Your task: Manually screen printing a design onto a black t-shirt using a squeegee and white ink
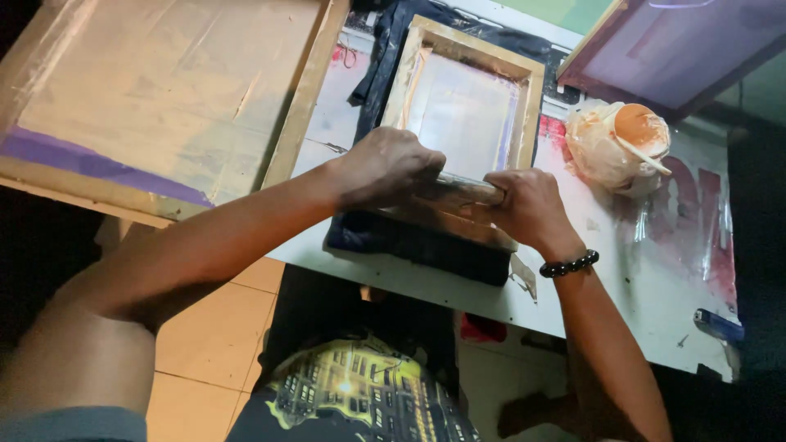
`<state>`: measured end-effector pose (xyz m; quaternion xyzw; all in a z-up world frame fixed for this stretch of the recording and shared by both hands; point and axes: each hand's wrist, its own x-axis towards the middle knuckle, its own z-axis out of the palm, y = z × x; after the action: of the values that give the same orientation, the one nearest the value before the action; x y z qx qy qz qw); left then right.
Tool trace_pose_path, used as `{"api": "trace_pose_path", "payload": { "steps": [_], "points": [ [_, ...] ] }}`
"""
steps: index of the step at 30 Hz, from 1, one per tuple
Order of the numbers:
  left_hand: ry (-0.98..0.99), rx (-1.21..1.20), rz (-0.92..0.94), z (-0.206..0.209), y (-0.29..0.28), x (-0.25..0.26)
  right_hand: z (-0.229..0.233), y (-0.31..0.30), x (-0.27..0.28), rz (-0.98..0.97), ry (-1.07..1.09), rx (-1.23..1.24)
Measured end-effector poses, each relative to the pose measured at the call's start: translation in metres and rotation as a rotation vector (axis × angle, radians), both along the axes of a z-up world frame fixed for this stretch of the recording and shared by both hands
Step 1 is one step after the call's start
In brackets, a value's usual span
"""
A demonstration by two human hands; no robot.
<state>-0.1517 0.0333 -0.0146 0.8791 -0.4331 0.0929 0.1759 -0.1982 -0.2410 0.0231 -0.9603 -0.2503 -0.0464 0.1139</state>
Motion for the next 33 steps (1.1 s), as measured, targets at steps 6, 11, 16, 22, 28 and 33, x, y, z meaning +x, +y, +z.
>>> {"api": "trace_pose_path", "payload": {
  "steps": [6, 11, 16, 22, 28, 33],
  "points": [
    [0.029, 0.066, 0.115, 0.048, -0.010, 0.057, 0.052, 0.003, 0.039, -0.153, 0.157, 0.055],
    [-0.157, -0.085, 0.139, 0.065, -0.025, 0.111, 0.064, -0.002, 0.099, -0.153, -0.078, -0.011],
    [-0.162, 0.063, 0.144, 0.045, -0.034, 0.171, 0.000, -0.018, 0.173, -0.161, -0.323, -0.089],
    [-0.291, -0.006, 0.154, 0.013, -0.031, 0.223, -0.026, -0.013, 0.224, -0.131, -0.389, 0.018],
    [-0.216, 0.024, 0.173, -0.007, -0.025, 0.214, -0.040, -0.006, 0.221, -0.140, -0.305, -0.030],
    [-0.152, 0.006, 0.162, -0.017, -0.013, 0.187, -0.036, -0.004, 0.195, -0.108, -0.180, -0.029]
  ]
}}
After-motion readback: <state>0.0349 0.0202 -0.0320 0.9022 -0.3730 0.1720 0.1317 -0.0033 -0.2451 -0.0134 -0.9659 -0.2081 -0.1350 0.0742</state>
